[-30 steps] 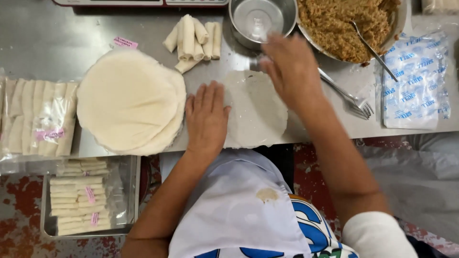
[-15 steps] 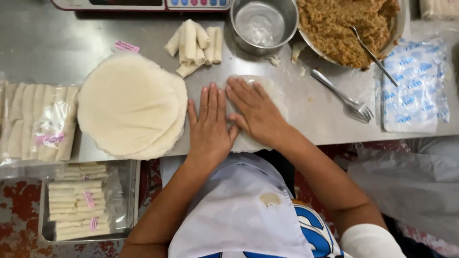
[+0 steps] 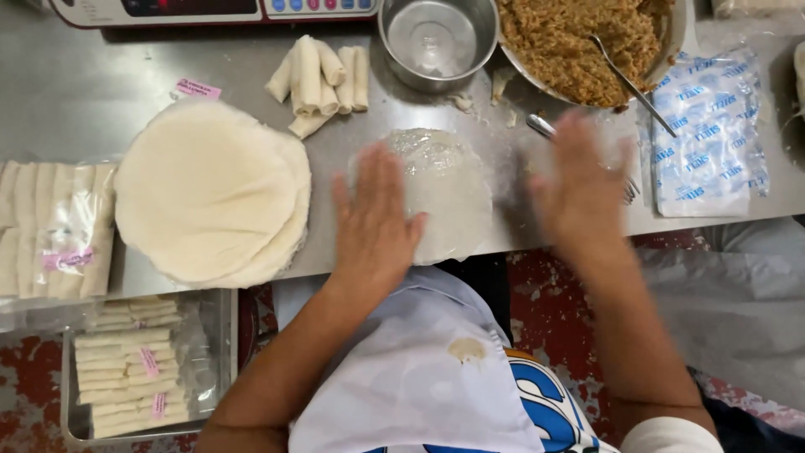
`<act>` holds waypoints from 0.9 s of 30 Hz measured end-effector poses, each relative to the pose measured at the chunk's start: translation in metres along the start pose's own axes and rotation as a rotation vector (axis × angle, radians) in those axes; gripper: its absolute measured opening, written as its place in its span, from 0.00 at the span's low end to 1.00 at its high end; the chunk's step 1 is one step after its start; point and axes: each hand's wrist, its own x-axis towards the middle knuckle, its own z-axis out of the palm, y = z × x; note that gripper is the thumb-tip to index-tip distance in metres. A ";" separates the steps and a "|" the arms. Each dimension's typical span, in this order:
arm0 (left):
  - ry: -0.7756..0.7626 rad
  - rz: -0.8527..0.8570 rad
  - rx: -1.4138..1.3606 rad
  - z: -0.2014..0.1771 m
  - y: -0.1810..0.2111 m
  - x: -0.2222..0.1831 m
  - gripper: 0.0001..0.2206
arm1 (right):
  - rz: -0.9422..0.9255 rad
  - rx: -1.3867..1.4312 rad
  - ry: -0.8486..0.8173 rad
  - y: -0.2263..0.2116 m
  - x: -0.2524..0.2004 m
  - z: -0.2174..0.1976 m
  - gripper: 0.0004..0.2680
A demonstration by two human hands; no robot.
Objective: A person is peeling spring roll wrappers, adding filling with a fork, and rolling them into cylinders on a stainless steel workbench.
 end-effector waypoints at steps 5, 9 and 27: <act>-0.052 0.407 0.002 0.040 0.022 0.040 0.39 | 0.220 -0.197 0.146 0.092 0.004 -0.020 0.11; -0.139 0.403 0.031 0.048 0.034 0.049 0.42 | 0.482 -0.109 -0.009 0.127 0.019 0.005 0.09; 0.002 0.671 -0.293 0.021 0.002 -0.033 0.21 | 0.528 -0.538 -0.319 0.139 0.047 -0.060 0.15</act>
